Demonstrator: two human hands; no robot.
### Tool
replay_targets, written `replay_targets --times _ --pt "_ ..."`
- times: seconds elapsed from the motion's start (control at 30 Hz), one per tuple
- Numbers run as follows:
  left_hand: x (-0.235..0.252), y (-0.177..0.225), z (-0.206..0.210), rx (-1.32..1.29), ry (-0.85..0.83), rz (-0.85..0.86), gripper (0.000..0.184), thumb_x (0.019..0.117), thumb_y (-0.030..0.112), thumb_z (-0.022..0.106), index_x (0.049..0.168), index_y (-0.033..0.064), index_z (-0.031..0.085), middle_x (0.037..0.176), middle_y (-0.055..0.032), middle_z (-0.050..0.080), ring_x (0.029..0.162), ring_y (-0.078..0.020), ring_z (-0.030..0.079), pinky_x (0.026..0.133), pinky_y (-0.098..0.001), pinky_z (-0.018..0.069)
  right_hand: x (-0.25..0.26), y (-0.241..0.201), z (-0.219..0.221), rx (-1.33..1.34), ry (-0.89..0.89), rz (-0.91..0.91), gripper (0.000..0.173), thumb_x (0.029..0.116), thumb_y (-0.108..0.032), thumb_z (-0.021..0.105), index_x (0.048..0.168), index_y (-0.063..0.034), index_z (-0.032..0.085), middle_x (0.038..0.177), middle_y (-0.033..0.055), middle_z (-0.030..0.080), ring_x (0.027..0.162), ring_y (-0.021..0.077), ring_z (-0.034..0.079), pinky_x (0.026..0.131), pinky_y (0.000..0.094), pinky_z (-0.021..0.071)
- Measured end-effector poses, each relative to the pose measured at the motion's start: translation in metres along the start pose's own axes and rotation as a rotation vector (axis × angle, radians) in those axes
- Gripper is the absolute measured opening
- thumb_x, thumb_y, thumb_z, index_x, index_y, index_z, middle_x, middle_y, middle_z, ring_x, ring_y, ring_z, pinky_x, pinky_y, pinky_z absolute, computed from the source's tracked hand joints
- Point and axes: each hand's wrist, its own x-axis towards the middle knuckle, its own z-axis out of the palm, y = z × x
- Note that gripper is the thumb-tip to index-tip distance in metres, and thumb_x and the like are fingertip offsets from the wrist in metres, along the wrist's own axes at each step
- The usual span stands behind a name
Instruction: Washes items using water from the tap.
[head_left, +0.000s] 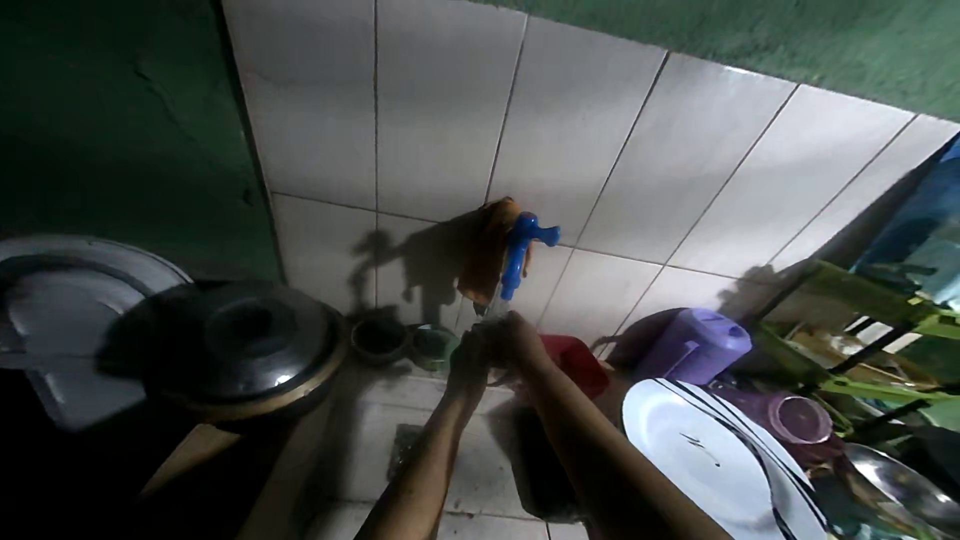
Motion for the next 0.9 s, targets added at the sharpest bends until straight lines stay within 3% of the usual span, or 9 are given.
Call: replay_targets --times 0.03,0.1,0.2,0.3,0.37,0.47,0.63,0.8,0.9 --pt "-0.008 0.008 -0.002 0.006 -0.040 -0.110 0.044 0.1106 0.023 0.043 0.149 0.0008 0.044 0.145 -0.0188 0.053 0.132 -0.0239 0.052 0.112 -0.0403 0.0417 0.003 -0.003 -0.002 -0.046 -0.040 -0.010 0.043 0.1030 -0.037 0.060 0.122 0.0006 0.062 0.113 0.0247 0.068 0.106 0.0412 0.066 0.090 0.0630 0.0508" --pt "-0.022 0.020 -0.004 -0.026 -0.030 -0.346 0.037 0.1116 0.030 0.039 0.136 0.0045 0.052 0.123 -0.0138 0.059 0.105 -0.0201 0.057 0.087 -0.0364 0.0484 0.005 -0.012 -0.006 -0.057 -0.135 -0.057 0.043 0.1051 -0.040 0.056 0.121 -0.0006 0.066 0.112 0.0233 0.069 0.106 0.0382 0.066 0.092 0.0604 0.0505" --pt "-0.022 0.014 -0.006 -0.307 -0.004 -0.454 0.041 0.1130 0.020 0.035 0.149 0.0026 0.040 0.145 -0.0211 0.049 0.121 -0.0307 0.055 0.099 -0.0440 0.0473 0.006 -0.021 -0.009 -0.080 -0.271 -0.266 0.036 0.1106 -0.023 0.046 0.129 0.0033 0.062 0.121 0.0236 0.067 0.111 0.0334 0.064 0.099 0.0511 0.0491" --pt "-0.015 -0.013 -0.004 -0.603 0.004 -0.364 0.043 0.1114 0.038 0.037 0.145 0.0130 0.046 0.130 -0.0124 0.059 0.112 -0.0250 0.062 0.091 -0.0450 0.0555 0.007 -0.017 -0.011 -0.298 -0.309 -0.469 0.031 0.1079 -0.006 0.045 0.129 0.0065 0.064 0.131 0.0277 0.063 0.123 0.0415 0.060 0.106 0.0568 0.0443" --pt "-0.012 -0.019 -0.002 -0.650 -0.004 -0.386 0.046 0.1096 0.046 0.037 0.143 0.0159 0.049 0.127 -0.0110 0.060 0.110 -0.0250 0.061 0.091 -0.0464 0.0544 0.007 -0.015 -0.013 -0.358 -0.303 -0.398 0.032 0.1088 -0.012 0.047 0.129 0.0048 0.064 0.129 0.0283 0.064 0.122 0.0442 0.060 0.105 0.0608 0.0440" --pt "-0.013 -0.017 -0.001 -0.531 -0.055 -0.439 0.050 0.1101 0.046 0.036 0.147 0.0140 0.047 0.137 -0.0140 0.056 0.119 -0.0287 0.058 0.096 -0.0510 0.0515 0.013 -0.012 -0.013 -0.178 -0.158 -0.079 0.043 0.1067 -0.036 0.055 0.120 0.0030 0.066 0.116 0.0261 0.067 0.109 0.0399 0.064 0.096 0.0590 0.0482" --pt "-0.020 -0.014 0.002 -0.719 -0.015 -0.396 0.038 0.1127 0.027 0.034 0.144 0.0077 0.045 0.131 -0.0136 0.057 0.113 -0.0237 0.061 0.093 -0.0425 0.0549 0.014 -0.005 -0.012 -0.061 -0.143 0.005 0.036 0.1086 -0.023 0.051 0.127 0.0063 0.062 0.124 0.0287 0.064 0.116 0.0404 0.062 0.101 0.0569 0.0466" --pt "-0.016 -0.007 -0.005 -0.813 0.038 -0.489 0.049 0.1118 0.043 0.029 0.142 0.0088 0.048 0.125 -0.0147 0.060 0.111 -0.0280 0.062 0.091 -0.0505 0.0544 0.004 0.013 -0.005 0.405 -0.239 -0.005 0.038 0.1084 -0.026 0.052 0.135 0.0011 0.055 0.111 0.0167 0.066 0.094 0.0218 0.065 0.086 0.0407 0.0546" --pt "-0.015 -0.012 -0.006 -0.717 0.024 -0.515 0.050 0.1117 0.043 0.027 0.138 0.0072 0.050 0.122 -0.0149 0.061 0.105 -0.0270 0.063 0.085 -0.0458 0.0548 0.002 0.020 -0.008 0.484 -0.326 -0.082 0.038 0.0991 -0.007 0.064 0.134 0.0027 0.055 0.110 0.0143 0.066 0.091 0.0166 0.065 0.082 0.0345 0.0566"
